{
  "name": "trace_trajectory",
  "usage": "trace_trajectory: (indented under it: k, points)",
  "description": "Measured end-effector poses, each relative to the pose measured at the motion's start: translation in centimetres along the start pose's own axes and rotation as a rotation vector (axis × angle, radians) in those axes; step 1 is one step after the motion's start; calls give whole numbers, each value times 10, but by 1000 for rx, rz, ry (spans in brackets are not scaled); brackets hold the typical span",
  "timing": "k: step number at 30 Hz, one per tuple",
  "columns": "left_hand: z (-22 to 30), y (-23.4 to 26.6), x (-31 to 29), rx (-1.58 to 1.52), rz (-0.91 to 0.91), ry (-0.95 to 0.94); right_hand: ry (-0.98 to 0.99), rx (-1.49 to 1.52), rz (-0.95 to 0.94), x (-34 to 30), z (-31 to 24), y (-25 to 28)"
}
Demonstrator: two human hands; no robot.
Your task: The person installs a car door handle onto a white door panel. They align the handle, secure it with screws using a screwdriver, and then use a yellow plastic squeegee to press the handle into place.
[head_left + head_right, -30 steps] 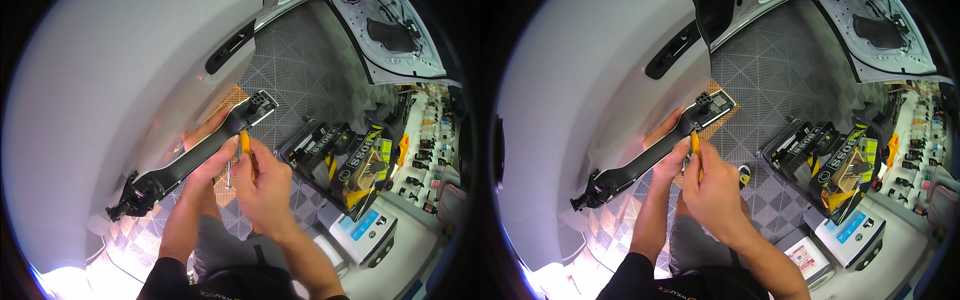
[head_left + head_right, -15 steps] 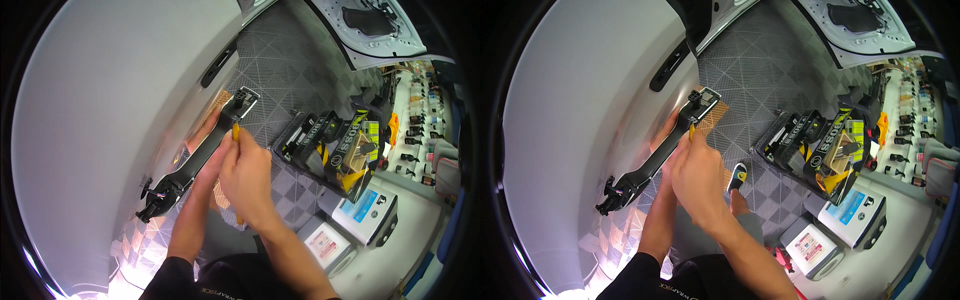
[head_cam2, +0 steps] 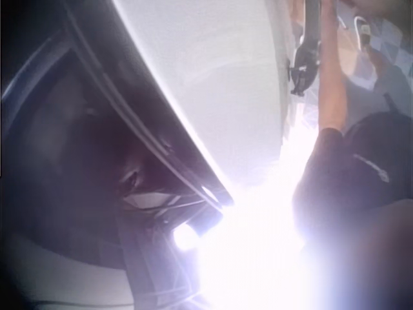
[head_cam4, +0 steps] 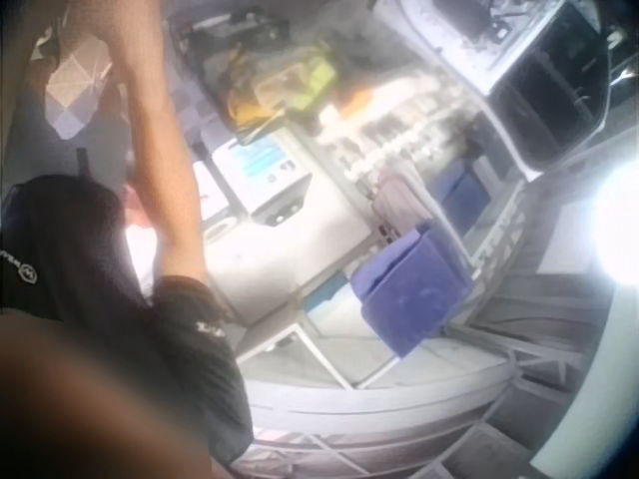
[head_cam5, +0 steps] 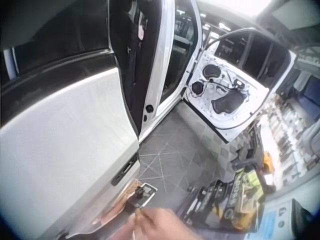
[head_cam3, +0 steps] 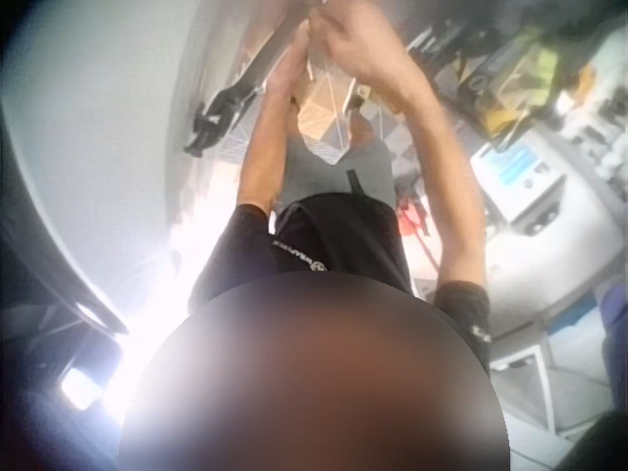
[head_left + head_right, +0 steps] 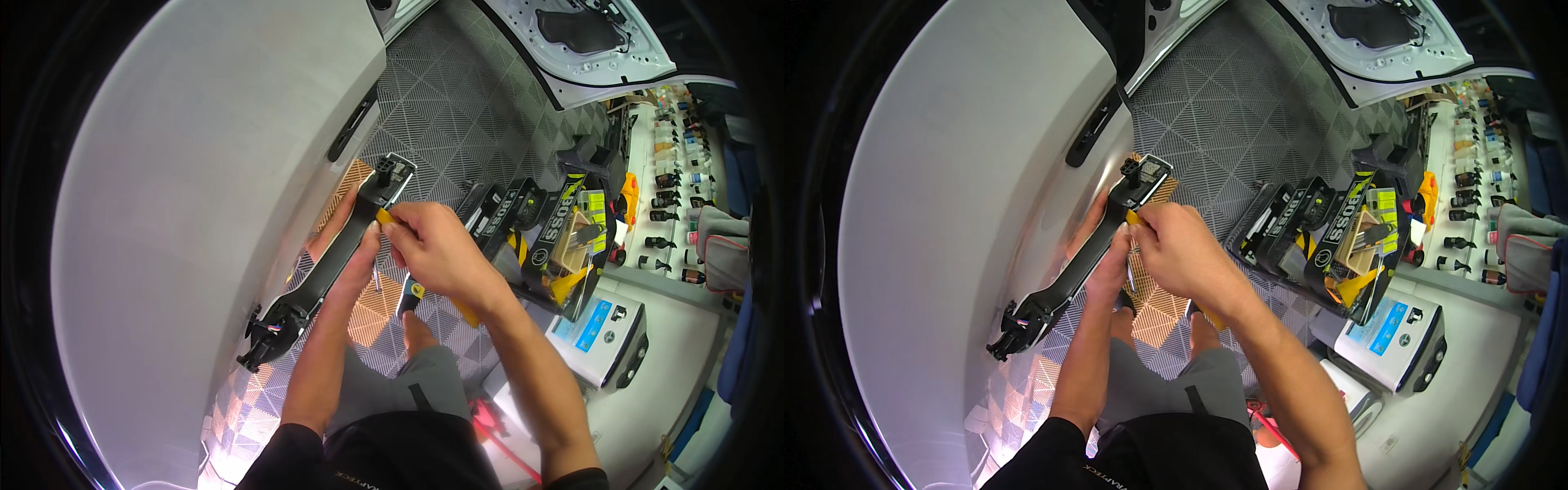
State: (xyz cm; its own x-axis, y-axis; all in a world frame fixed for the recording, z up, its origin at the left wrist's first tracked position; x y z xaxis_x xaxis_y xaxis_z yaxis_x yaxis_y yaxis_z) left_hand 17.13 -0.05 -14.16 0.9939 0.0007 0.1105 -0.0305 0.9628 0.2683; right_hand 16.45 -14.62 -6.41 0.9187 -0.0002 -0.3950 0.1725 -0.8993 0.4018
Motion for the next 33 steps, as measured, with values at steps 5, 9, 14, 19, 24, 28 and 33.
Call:
trace_trajectory:
  k: [5,9,14,19,24,28,33]
  points:
    - [-3,-2,1,-47,16,62,89,87,-39,1,9,-1]
    - [10,2,4,55,101,-69,86,106,-3,1,7,-2]
    - [1,-1,-3,-80,45,109,-375,598,-185,-4,34,-17]
    - [-5,-1,-3,-214,67,188,-499,1009,-113,-20,18,-11]
    - [-2,5,-2,62,102,110,-582,1026,-137,-58,0,-14]
    - [-5,6,-1,161,135,78,-477,964,-127,-64,-6,-40]
    - [-6,8,-1,108,150,29,-484,817,-75,-49,7,-37]
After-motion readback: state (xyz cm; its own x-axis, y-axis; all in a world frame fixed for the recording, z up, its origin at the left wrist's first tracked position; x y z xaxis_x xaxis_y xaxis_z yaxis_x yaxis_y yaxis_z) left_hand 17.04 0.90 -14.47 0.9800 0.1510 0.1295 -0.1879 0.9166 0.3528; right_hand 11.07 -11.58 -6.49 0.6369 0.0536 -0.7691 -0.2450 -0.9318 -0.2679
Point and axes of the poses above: each hand's wrist, its own x-axis towards the middle knuckle, its own y-axis out of the back of the hand, z = x × y, the point moved 10 cm from there along x, towards the middle knuckle, and after that the axes turned 7 degrees about x, right-handed, at the moved point
